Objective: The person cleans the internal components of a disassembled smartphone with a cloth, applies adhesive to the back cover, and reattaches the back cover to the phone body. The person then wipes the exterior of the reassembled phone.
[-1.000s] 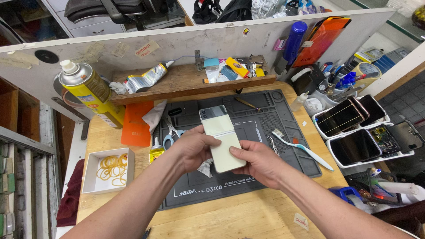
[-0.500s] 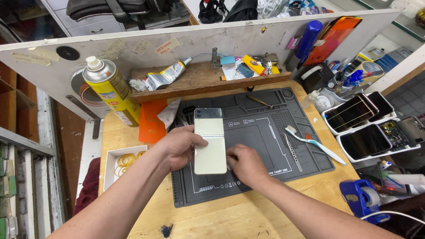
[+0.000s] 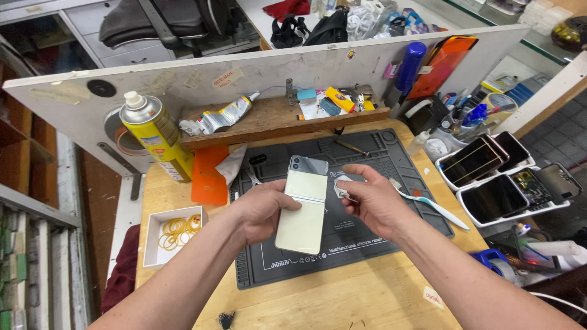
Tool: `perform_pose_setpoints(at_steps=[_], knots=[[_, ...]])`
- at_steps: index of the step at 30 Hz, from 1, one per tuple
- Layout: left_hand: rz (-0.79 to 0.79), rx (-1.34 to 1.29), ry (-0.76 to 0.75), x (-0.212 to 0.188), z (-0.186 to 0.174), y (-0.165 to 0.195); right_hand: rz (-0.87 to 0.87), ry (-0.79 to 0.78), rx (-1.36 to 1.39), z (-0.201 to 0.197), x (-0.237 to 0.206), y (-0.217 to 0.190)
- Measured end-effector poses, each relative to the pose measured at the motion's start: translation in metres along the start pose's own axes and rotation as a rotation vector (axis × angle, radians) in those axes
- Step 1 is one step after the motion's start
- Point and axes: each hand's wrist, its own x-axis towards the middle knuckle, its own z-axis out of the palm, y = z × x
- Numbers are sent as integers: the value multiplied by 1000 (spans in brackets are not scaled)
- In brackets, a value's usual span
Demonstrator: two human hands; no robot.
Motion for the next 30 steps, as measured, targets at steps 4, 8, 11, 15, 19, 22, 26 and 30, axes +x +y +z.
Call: perform_pose_setpoints(at_steps=[4, 8, 11, 15, 19, 22, 26, 30], knots=[[-3, -10, 58, -18, 18, -7, -62, -82, 72, 0, -3, -14], [53, -89, 122, -40, 23, -15, -6, -141, 239, 8, -6, -28], [68, -130, 169, -54, 16, -16, -22, -194, 159, 27, -1, -34], [75, -185, 219, -67, -2, -17, -99, -259, -22, 61, 12, -34], [125, -169, 265, -81, -38, -12, -165, -246, -117, 101, 24, -28], [129, -177, 252, -93, -72, -6, -147, -150, -160, 138, 27, -21], [32, -188, 226, -107, -122, 3, -288, -171, -257, 206, 34, -16], [-5, -112, 140, -120, -171, 18, -528, -263, -373, 290, 55, -26]])
